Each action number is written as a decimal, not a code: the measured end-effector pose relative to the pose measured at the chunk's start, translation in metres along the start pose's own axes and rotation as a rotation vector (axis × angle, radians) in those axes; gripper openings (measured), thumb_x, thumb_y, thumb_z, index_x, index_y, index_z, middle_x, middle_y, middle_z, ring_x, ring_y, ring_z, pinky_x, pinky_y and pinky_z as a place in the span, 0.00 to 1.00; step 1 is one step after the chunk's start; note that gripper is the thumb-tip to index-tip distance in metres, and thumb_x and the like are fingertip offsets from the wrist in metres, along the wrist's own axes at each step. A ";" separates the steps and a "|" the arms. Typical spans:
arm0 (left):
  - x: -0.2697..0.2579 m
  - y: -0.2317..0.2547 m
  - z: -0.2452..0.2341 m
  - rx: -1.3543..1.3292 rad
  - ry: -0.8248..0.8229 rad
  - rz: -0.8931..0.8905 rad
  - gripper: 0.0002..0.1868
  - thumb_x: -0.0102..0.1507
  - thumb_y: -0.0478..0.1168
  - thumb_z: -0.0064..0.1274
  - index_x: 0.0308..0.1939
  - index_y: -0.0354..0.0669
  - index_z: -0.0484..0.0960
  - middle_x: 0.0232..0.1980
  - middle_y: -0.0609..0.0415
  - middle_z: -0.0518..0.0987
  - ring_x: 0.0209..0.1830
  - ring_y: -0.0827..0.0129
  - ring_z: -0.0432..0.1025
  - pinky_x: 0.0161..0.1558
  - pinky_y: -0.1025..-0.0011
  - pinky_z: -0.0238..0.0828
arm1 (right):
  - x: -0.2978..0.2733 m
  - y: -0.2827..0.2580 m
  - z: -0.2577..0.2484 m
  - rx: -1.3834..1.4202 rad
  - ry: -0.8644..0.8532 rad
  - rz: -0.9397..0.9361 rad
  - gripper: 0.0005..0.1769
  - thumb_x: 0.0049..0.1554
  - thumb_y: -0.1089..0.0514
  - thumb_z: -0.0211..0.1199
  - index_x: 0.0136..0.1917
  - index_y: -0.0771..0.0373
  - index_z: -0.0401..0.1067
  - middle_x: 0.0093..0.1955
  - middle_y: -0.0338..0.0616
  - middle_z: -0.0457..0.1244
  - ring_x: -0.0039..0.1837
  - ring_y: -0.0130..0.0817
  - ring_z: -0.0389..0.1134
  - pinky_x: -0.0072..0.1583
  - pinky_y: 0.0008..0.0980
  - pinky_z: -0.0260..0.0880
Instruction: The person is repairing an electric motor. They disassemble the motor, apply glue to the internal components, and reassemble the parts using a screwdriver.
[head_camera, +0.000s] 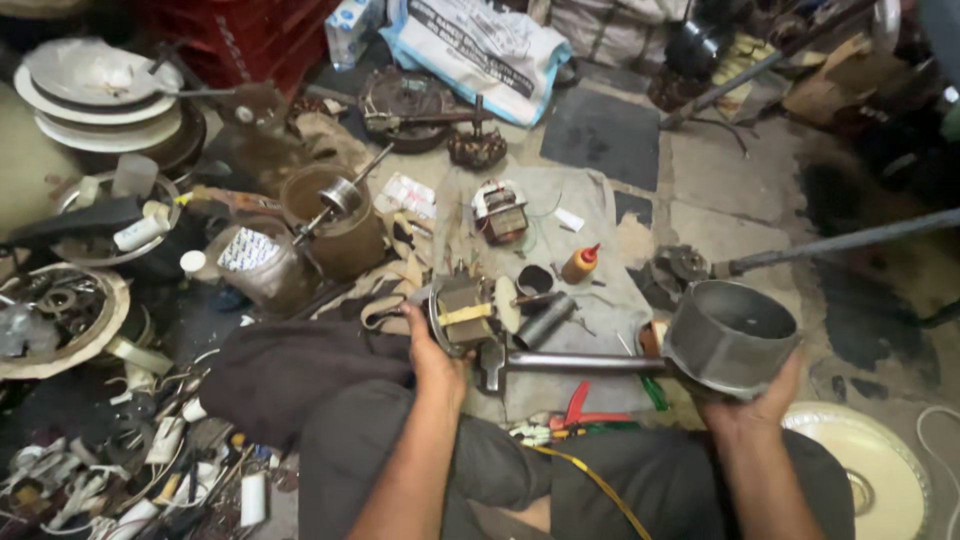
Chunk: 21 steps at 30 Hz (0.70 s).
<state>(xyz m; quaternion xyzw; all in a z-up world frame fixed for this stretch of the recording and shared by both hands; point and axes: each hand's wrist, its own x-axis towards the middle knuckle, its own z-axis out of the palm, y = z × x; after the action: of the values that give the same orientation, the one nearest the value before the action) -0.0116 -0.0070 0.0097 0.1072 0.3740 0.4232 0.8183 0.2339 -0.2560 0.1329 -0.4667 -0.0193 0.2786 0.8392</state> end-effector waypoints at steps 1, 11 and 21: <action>-0.003 0.000 0.005 0.030 0.006 0.002 0.39 0.62 0.77 0.37 0.59 0.53 0.78 0.44 0.58 0.82 0.33 0.68 0.75 0.23 0.70 0.61 | -0.003 0.008 -0.004 0.043 0.009 0.041 0.36 0.63 0.32 0.43 0.73 0.53 0.66 0.70 0.44 0.65 0.70 0.46 0.67 0.70 0.54 0.67; -0.020 0.004 0.012 0.119 0.053 0.248 0.40 0.62 0.70 0.49 0.61 0.39 0.76 0.50 0.51 0.80 0.41 0.64 0.77 0.27 0.67 0.73 | -0.006 0.006 0.058 -0.971 -0.299 -0.311 0.32 0.60 0.47 0.63 0.72 0.63 0.67 0.56 0.50 0.73 0.55 0.35 0.72 0.57 0.33 0.72; -0.020 -0.001 0.012 0.169 0.043 0.235 0.40 0.63 0.68 0.47 0.62 0.36 0.75 0.54 0.50 0.79 0.46 0.65 0.76 0.36 0.66 0.75 | -0.042 0.044 0.171 -1.458 -0.584 -0.915 0.38 0.51 0.47 0.76 0.69 0.62 0.70 0.52 0.52 0.72 0.51 0.43 0.73 0.54 0.39 0.72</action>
<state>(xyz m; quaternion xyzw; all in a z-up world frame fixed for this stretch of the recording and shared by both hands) -0.0100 -0.0214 0.0280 0.2097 0.4108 0.4851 0.7429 0.1282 -0.1260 0.2037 -0.7394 -0.5862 -0.0559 0.3263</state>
